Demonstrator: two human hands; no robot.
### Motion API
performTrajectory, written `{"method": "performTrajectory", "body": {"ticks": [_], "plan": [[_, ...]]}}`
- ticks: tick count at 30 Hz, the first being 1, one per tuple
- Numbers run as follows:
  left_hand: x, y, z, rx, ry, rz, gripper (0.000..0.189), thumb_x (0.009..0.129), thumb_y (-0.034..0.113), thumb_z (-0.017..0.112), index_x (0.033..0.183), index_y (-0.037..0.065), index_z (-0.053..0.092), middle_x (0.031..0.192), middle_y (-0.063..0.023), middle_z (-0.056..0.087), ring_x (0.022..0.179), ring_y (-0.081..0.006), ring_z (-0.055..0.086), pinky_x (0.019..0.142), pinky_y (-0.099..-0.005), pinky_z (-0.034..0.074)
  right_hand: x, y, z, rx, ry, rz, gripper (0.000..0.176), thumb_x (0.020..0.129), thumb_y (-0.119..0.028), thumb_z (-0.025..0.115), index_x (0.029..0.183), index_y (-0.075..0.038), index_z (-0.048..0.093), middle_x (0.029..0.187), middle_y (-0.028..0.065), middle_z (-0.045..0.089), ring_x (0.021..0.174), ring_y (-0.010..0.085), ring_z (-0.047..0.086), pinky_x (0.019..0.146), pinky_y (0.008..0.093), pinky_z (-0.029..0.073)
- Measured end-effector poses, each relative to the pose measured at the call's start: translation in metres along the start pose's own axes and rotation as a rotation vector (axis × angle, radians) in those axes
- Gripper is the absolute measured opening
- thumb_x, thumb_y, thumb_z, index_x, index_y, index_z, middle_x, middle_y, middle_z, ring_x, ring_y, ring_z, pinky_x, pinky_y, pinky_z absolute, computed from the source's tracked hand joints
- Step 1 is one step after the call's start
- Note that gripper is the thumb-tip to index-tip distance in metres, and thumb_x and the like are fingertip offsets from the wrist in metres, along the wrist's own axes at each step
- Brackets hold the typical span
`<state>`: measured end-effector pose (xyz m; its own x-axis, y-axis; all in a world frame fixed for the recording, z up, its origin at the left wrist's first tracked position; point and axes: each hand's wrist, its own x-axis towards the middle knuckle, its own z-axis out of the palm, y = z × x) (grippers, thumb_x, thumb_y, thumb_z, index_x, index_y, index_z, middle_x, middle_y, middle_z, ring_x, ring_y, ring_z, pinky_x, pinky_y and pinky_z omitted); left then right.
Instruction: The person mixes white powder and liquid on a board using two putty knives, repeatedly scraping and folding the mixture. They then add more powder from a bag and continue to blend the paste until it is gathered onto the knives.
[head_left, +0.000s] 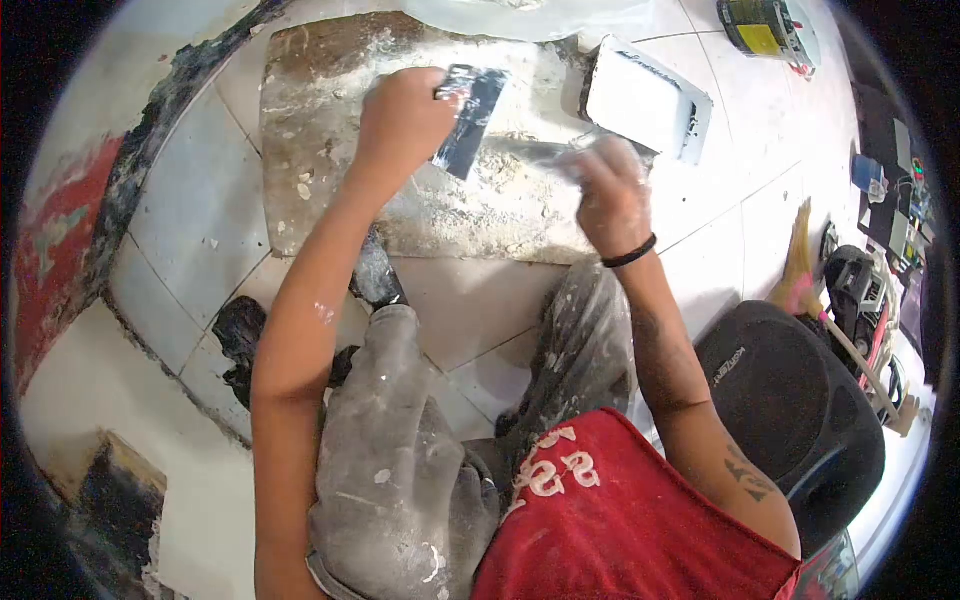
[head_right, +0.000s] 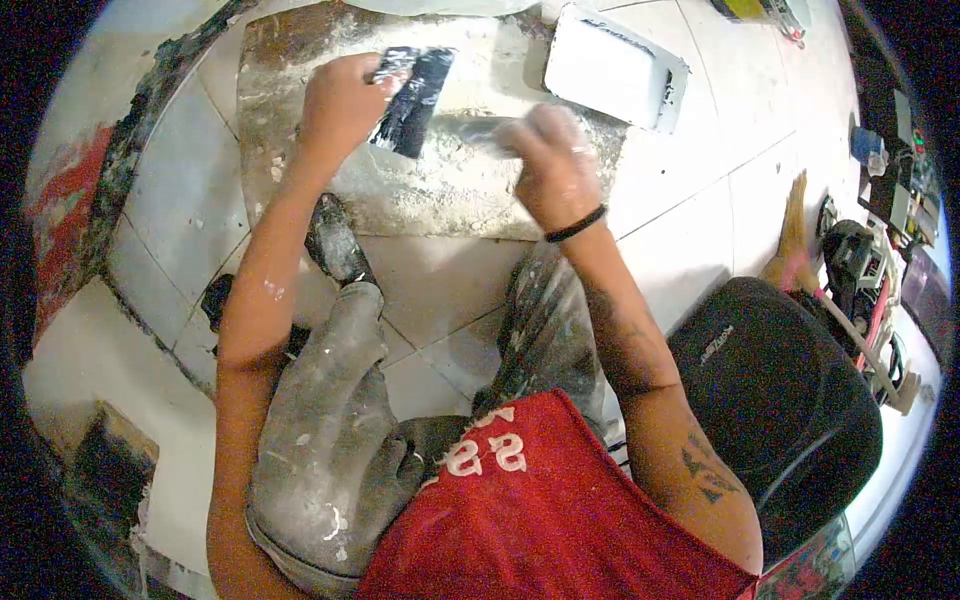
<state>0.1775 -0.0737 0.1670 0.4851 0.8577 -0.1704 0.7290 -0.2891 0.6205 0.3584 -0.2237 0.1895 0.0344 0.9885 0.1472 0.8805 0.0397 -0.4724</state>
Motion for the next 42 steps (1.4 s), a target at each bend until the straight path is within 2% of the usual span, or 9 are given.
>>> {"method": "performTrajectory", "body": {"ticks": [4, 8, 10, 17, 20, 23, 29, 32, 42], "plan": [[-0.013, -0.024, 0.017, -0.182, 0.060, -0.190, 0.027, 0.078, 0.022, 0.060, 0.082, -0.005, 0.058, 0.077, -0.0257, 0.059, 0.076, -0.0402, 0.057, 0.067, -0.0431, 0.044, -0.013, 0.011, -0.004, 0.000, 0.124, 0.257, 0.026, 0.069, 0.010, 0.055, 0.089, -0.005, 0.060, 0.079, 0.0148, 0.051, 0.071, 0.0315, 0.053, 0.061, 0.0369, 0.044], [-0.022, -0.035, 0.038, -0.283, 0.051, -0.270, 0.028, 0.079, 0.022, 0.061, 0.083, -0.006, 0.058, 0.078, -0.0259, 0.060, 0.076, -0.0410, 0.058, 0.068, -0.0433, 0.044, -0.037, -0.021, 0.003, 0.400, -0.225, 0.278, 0.043, 0.065, 0.010, 0.053, 0.103, -0.008, 0.059, 0.092, 0.0132, 0.053, 0.077, 0.0296, 0.055, 0.066, 0.0353, 0.048], [-0.026, -0.033, 0.041, -0.368, 0.010, -0.288, 0.027, 0.078, 0.021, 0.061, 0.082, -0.006, 0.058, 0.077, -0.0254, 0.060, 0.075, -0.0401, 0.058, 0.067, -0.0424, 0.044, -0.042, -0.036, 0.016, 0.166, -0.158, -0.045, 0.046, 0.065, 0.009, 0.052, 0.107, -0.009, 0.058, 0.097, 0.0129, 0.053, 0.080, 0.0296, 0.055, 0.069, 0.0369, 0.048], [-0.031, -0.048, 0.058, -0.506, -0.019, -0.275, 0.024, 0.079, 0.020, 0.062, 0.083, -0.004, 0.060, 0.068, -0.0202, 0.060, 0.061, -0.0322, 0.058, 0.057, -0.0381, 0.043, -0.007, -0.006, 0.050, 0.033, -0.192, -0.028, 0.043, 0.068, 0.003, 0.048, 0.110, -0.003, 0.052, 0.103, 0.0162, 0.051, 0.094, 0.0335, 0.051, 0.077, 0.0410, 0.046], [-0.040, -0.035, 0.043, -0.628, -0.134, -0.410, 0.014, 0.081, 0.008, 0.059, 0.090, -0.002, 0.062, 0.071, -0.0012, 0.060, 0.060, -0.0065, 0.050, 0.053, -0.0240, 0.042, 0.018, 0.022, 0.054, 0.130, -0.219, 0.046, 0.027, 0.070, 0.002, 0.050, 0.095, -0.003, 0.058, 0.092, 0.0168, 0.055, 0.086, 0.0333, 0.054, 0.074, 0.0405, 0.047], [-0.057, -0.017, 0.017, -0.469, -0.066, -0.261, 0.017, 0.080, 0.009, 0.062, 0.092, -0.003, 0.060, 0.073, -0.0050, 0.062, 0.062, -0.0090, 0.052, 0.057, -0.0267, 0.044, 0.031, 0.025, 0.023, 0.151, -0.076, 0.124, 0.018, 0.070, -0.003, 0.062, 0.088, 0.001, 0.060, 0.080, 0.0149, 0.060, 0.064, 0.0235, 0.058, 0.061, 0.0300, 0.047], [-0.078, 0.010, -0.010, -0.159, 0.001, -0.167, 0.012, 0.073, 0.007, 0.061, 0.084, 0.004, 0.056, 0.073, -0.0144, 0.062, 0.068, -0.0333, 0.060, 0.063, -0.0413, 0.046, 0.018, 0.020, -0.045, 0.351, -0.110, 0.201, 0.017, 0.066, -0.005, 0.061, 0.082, 0.002, 0.061, 0.073, 0.0101, 0.058, 0.065, 0.0194, 0.056, 0.060, 0.0267, 0.044], [-0.080, -0.003, 0.005, -0.058, 0.260, 0.338, 0.013, 0.067, -0.001, 0.056, 0.079, 0.005, 0.055, 0.075, -0.0124, 0.061, 0.072, -0.0306, 0.060, 0.061, -0.0381, 0.048, 0.010, 0.009, -0.063, 0.367, -0.141, -0.008, 0.019, 0.064, -0.003, 0.060, 0.083, 0.000, 0.062, 0.073, 0.0100, 0.058, 0.068, 0.0210, 0.056, 0.061, 0.0273, 0.045], [-0.076, -0.007, 0.015, -0.061, 0.304, 0.720, 0.012, 0.060, -0.003, 0.056, 0.068, 0.005, 0.052, 0.075, -0.0076, 0.057, 0.073, -0.0236, 0.059, 0.069, -0.0357, 0.051, 0.009, -0.002, -0.052, 0.368, -0.435, -0.148, 0.033, 0.059, 0.007, 0.053, 0.090, -0.001, 0.061, 0.082, 0.0141, 0.056, 0.076, 0.0319, 0.055, 0.067, 0.0366, 0.046]]}}
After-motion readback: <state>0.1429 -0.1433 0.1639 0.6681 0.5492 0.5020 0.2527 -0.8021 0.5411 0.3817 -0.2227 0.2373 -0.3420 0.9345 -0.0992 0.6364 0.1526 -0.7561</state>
